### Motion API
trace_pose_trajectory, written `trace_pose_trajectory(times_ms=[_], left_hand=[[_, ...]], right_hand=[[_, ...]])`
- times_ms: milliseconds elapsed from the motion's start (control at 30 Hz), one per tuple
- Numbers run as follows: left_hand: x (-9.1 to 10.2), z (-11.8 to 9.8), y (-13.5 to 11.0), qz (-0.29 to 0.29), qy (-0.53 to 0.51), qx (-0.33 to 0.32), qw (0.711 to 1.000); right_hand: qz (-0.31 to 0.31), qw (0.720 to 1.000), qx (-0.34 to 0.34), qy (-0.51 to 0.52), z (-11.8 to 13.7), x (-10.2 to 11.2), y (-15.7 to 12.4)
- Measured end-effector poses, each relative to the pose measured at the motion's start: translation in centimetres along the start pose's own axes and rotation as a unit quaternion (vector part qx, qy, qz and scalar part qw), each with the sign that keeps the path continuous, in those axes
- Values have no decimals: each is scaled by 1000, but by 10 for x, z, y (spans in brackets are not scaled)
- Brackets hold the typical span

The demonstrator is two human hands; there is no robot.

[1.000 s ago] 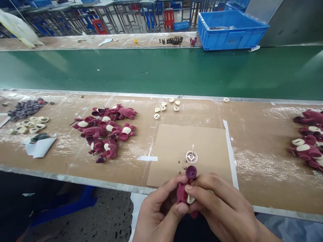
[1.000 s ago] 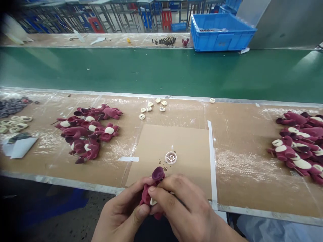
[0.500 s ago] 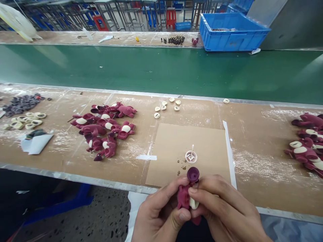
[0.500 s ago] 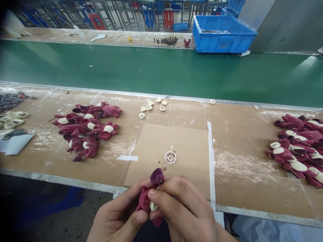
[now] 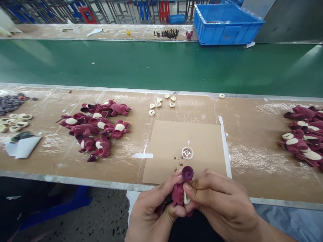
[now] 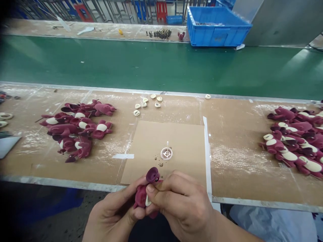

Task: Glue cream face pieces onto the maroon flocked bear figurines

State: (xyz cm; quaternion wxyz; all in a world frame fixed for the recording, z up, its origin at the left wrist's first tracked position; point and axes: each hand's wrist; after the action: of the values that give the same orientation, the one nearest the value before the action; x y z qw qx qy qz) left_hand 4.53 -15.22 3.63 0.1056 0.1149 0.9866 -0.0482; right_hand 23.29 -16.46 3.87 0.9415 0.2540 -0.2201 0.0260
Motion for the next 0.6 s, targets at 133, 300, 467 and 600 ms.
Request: trace_pose_trajectory(times_ms=[133, 300, 467, 600], left_hand=[[4, 2, 3, 14, -2, 18, 1000], [-4, -2, 5, 8, 21, -48, 999], [-11, 1, 0, 15, 39, -57, 998], [-13, 6, -3, -5, 47, -47, 998]], right_hand=[[-1, 998, -47, 30, -2, 3, 1], [-22, 999, -41, 1, 2, 2, -7], [-92, 993, -41, -58, 12, -10, -15], [-111, 990, -59, -69, 10, -15, -14]])
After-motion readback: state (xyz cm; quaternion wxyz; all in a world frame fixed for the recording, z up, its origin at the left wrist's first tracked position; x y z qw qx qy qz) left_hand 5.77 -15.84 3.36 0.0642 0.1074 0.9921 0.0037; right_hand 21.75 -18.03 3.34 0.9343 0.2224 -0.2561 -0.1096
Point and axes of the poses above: each hand's wrist, its own y-axis towards the middle knuckle, its own x-axis out of the back of the hand, z = x × y, and after that the axes turned 8 degrees about -y, right-handed
